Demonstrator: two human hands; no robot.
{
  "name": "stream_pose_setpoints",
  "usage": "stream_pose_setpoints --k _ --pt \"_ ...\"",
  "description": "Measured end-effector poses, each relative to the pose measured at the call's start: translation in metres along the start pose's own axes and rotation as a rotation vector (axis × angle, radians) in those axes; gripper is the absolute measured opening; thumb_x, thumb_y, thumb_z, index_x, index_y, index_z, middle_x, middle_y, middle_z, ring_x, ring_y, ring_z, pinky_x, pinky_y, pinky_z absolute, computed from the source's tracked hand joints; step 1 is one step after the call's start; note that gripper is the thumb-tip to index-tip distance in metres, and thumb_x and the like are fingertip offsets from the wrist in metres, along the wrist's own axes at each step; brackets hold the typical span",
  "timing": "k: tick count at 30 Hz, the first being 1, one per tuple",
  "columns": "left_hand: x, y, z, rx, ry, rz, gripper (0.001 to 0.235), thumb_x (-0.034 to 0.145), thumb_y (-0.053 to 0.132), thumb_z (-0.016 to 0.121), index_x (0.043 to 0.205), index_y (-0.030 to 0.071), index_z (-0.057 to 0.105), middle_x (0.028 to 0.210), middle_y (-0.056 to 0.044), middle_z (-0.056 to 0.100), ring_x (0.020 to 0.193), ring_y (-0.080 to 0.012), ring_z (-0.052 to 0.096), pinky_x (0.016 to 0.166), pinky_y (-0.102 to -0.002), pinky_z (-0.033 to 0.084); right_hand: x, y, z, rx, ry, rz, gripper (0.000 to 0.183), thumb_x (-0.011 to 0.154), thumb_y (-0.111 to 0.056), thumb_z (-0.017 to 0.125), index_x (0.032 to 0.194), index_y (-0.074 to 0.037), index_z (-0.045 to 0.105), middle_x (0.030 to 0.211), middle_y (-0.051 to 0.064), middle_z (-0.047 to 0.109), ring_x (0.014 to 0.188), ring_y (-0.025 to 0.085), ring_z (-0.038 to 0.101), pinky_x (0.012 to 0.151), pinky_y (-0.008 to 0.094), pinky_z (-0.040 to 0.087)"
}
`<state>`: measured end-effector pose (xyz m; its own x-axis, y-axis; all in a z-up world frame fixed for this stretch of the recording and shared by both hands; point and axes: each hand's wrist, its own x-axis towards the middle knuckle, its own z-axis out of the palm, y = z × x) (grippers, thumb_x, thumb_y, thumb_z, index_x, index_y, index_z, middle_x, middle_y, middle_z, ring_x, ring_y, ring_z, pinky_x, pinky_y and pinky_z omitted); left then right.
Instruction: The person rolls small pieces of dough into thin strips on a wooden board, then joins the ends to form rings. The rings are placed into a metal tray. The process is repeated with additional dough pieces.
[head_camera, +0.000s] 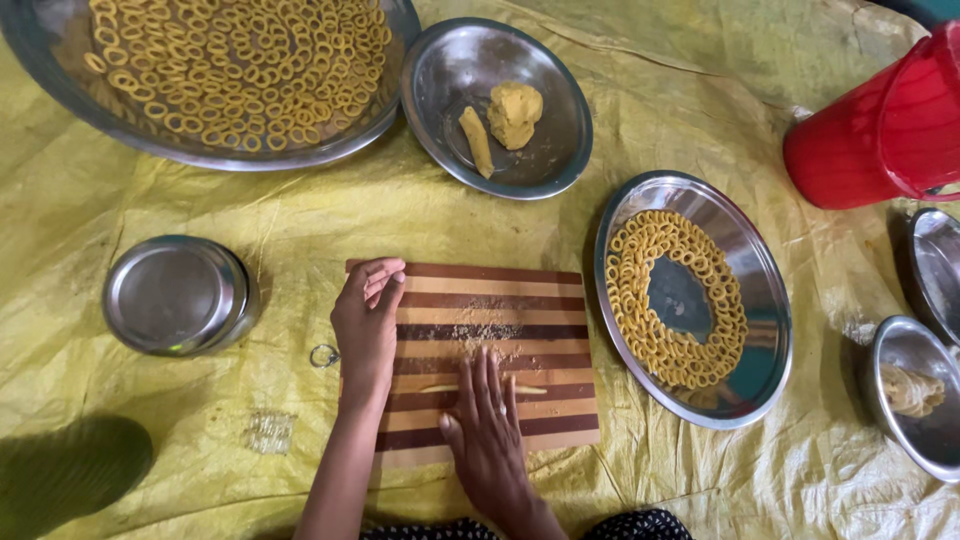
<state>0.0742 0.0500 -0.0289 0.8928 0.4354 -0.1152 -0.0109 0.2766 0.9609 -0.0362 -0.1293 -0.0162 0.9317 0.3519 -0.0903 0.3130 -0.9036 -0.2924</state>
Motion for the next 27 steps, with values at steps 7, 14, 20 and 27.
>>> stream_pose_setpoints --k 7,14,20,27 --pt "-0.002 -0.001 0.006 -0.083 -0.031 -0.065 0.016 0.099 0.013 0.066 0.113 0.005 0.069 0.115 -0.008 0.074 0.113 -0.0149 0.068 0.104 -0.030 0.050 0.007 -0.009 0.009 -0.040 0.000 0.062 0.075 0.108 -0.052 0.018 0.160 0.002 0.013 0.170 0.025 0.008 0.160 0.036 0.004 0.127 0.052 0.001" --pt "0.000 0.002 0.001 -0.142 -0.033 -0.091 0.018 0.099 0.014 0.067 0.114 0.005 0.069 0.115 -0.008 0.073 0.113 -0.0149 0.067 0.104 -0.030 0.052 0.123 0.013 0.009 -0.172 0.163 0.033 0.074 0.107 -0.047 0.016 0.160 0.003 0.013 0.170 0.024 0.008 0.158 0.034 0.005 0.126 0.051 0.002" --pt "0.005 0.002 -0.001 -0.135 -0.026 -0.080 0.017 0.099 0.013 0.067 0.113 0.005 0.069 0.115 -0.008 0.073 0.113 -0.0149 0.067 0.104 -0.030 0.052 0.207 0.033 0.004 -0.177 0.175 0.158 0.072 0.108 -0.048 0.018 0.160 0.002 0.015 0.170 0.023 0.009 0.159 0.034 0.004 0.127 0.052 0.001" --pt "0.008 0.012 -0.003 -0.112 -0.016 -0.102 0.020 0.098 0.017 0.066 0.113 0.005 0.069 0.114 -0.008 0.072 0.113 -0.0152 0.067 0.105 -0.031 0.053 0.185 0.029 0.014 -0.233 0.222 0.120 0.073 0.109 -0.049 0.018 0.160 0.004 0.015 0.170 0.024 0.009 0.159 0.035 0.005 0.127 0.053 0.003"
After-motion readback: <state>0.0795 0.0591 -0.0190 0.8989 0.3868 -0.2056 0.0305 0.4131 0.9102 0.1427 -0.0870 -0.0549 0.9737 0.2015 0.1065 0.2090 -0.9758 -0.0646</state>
